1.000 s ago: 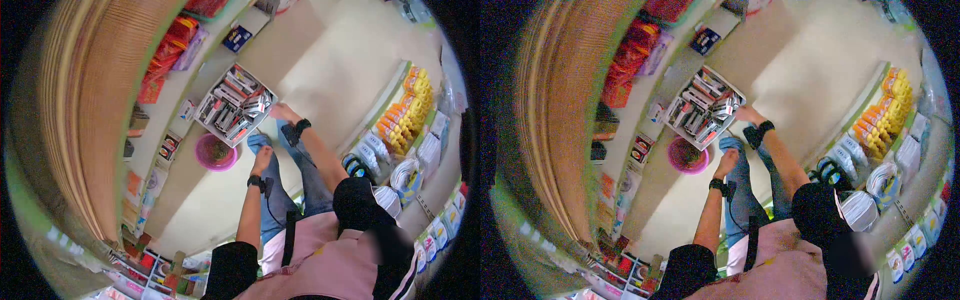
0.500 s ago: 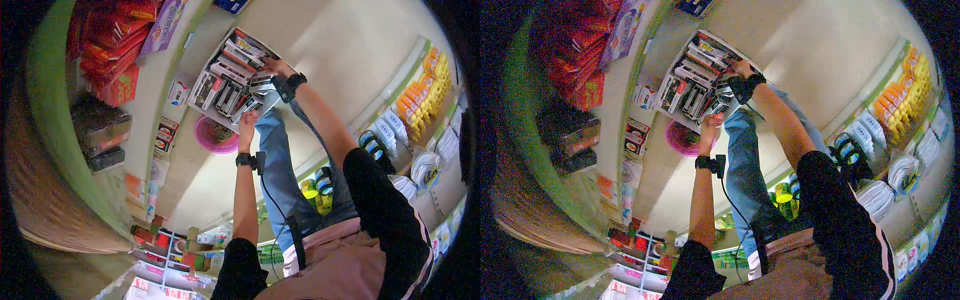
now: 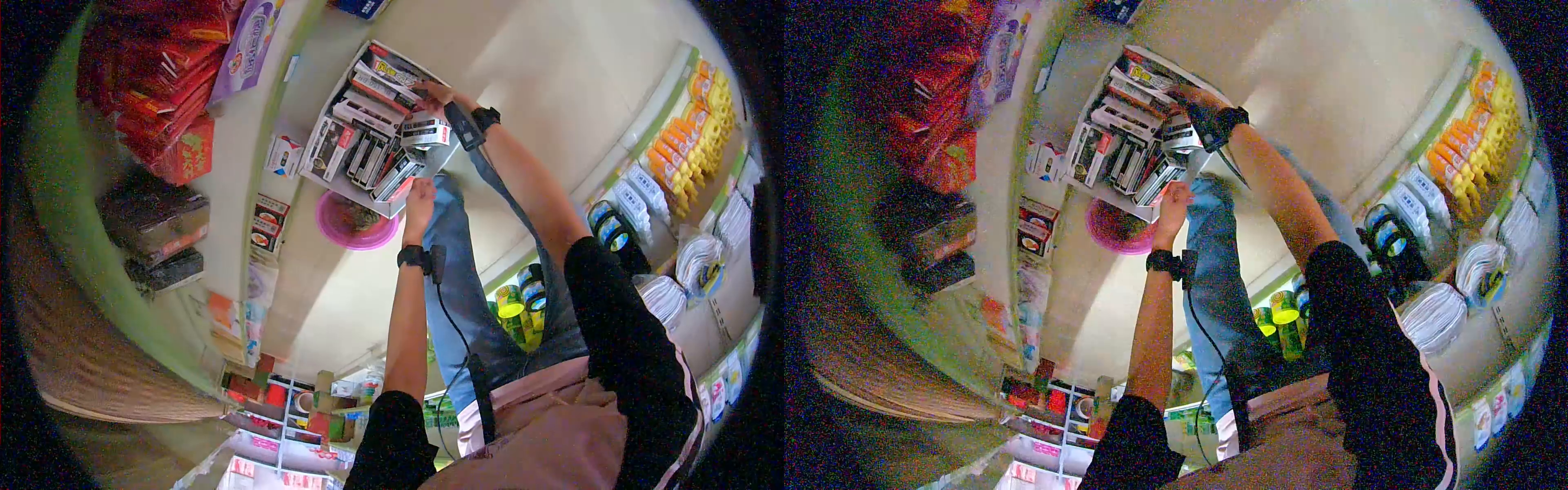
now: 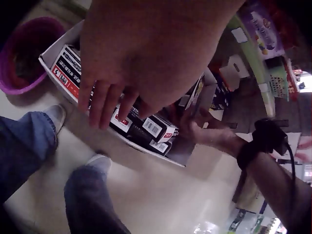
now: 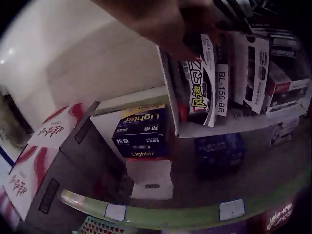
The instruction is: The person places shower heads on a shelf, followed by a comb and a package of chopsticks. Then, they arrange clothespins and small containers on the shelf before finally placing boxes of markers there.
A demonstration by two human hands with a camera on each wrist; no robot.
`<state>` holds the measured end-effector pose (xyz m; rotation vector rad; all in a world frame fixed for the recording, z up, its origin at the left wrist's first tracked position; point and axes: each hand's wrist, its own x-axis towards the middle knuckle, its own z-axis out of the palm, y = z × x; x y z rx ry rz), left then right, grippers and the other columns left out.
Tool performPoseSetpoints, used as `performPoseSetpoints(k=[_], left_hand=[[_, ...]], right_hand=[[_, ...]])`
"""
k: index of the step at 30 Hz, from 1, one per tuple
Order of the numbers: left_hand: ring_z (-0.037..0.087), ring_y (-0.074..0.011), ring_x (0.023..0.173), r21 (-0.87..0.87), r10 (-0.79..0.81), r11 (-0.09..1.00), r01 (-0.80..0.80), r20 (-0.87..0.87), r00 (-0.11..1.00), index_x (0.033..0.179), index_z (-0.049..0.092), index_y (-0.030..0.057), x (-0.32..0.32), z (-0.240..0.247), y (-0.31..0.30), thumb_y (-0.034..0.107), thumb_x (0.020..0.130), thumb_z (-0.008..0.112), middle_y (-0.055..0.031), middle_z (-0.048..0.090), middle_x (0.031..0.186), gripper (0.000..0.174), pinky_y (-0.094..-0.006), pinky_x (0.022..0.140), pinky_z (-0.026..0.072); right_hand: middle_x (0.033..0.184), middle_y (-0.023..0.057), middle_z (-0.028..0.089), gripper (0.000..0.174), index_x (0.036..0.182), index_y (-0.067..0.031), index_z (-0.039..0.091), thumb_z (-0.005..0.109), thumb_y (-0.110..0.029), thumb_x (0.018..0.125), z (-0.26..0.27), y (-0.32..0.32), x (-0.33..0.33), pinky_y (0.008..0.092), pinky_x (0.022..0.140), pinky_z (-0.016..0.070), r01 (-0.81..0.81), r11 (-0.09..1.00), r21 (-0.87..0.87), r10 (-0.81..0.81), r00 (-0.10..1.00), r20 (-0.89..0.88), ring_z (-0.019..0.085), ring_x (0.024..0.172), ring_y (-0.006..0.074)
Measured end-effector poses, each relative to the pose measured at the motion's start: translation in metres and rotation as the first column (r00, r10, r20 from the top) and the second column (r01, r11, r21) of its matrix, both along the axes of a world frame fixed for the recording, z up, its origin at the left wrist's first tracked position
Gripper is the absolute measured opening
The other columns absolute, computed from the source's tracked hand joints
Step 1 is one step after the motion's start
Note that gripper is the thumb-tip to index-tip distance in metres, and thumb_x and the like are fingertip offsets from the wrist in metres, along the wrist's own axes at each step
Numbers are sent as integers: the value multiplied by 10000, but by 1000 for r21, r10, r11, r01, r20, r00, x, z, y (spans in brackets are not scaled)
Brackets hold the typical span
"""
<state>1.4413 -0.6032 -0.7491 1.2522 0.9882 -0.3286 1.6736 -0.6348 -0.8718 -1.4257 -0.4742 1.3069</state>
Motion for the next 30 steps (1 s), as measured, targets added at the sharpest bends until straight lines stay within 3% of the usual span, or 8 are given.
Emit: performPoseSetpoints(k=[2,12,13,15,18,20,22,30], left_hand=[[568,-167,756,35,-79,996,80,-41,996,962,495,13,5,11,0,188,905,416,-78,550,852,200,-282,677,473],[569,-187,716,22,-1,1000,4,-138,990,939,505,3,-18,9,-6,181,871,447,-109,594,800,199,-296,615,449],[569,-187,716,22,-1,1000,4,-138,990,939,505,3,-23,6,-6,181,871,447,-109,594,800,199,-296,615,449],[570,-180,730,109,6,994,-5,-13,1000,943,505,10,-30,0,-4,256,898,415,-121,592,844,266,-297,636,451],[573,-187,749,-91,287,950,-300,-129,949,1010,485,20,6,39,15,380,917,351,-126,586,881,396,-298,670,447],[569,-197,819,-109,245,962,-248,-43,969,1112,412,26,4,29,22,513,901,265,-118,575,977,550,-320,710,448],[549,-195,884,-336,633,723,-604,-26,773,1170,355,17,16,46,26,506,896,308,-131,571,998,563,-305,758,429],[527,-171,970,-184,743,646,-740,-70,666,1166,432,6,12,55,31,231,843,566,-88,527,1096,416,-322,819,439]], right_hand=[[694,104,553,199,969,-66,566,586,-214,836,57,24,4,178,343,371,412,721,-557,-692,457,-559,404,395,108],[522,22,490,320,763,-44,536,609,-351,814,31,24,10,177,327,307,238,765,-599,-644,286,-709,426,388,71],[522,22,490,320,763,-44,536,609,-351,814,37,22,10,177,327,307,238,765,-598,-644,286,-710,426,388,71],[504,5,459,368,789,-40,549,595,-405,811,59,13,9,217,324,308,155,939,-307,-261,902,-344,394,374,76],[539,-21,444,372,828,-49,572,586,-420,811,87,3,1,230,373,314,52,938,-341,-251,782,-570,391,431,72],[687,-52,483,326,858,-101,592,625,-416,781,83,-17,-13,192,517,337,-128,958,-257,72,974,-217,431,618,47],[690,-57,483,329,887,-117,599,642,-420,767,112,-26,-30,196,512,337,-127,931,-342,-50,885,-464,427,617,42],[682,-7,529,417,1001,-60,557,597,-425,803,170,-25,-67,222,523,426,-296,894,-336,84,847,-524,533,605,83]])
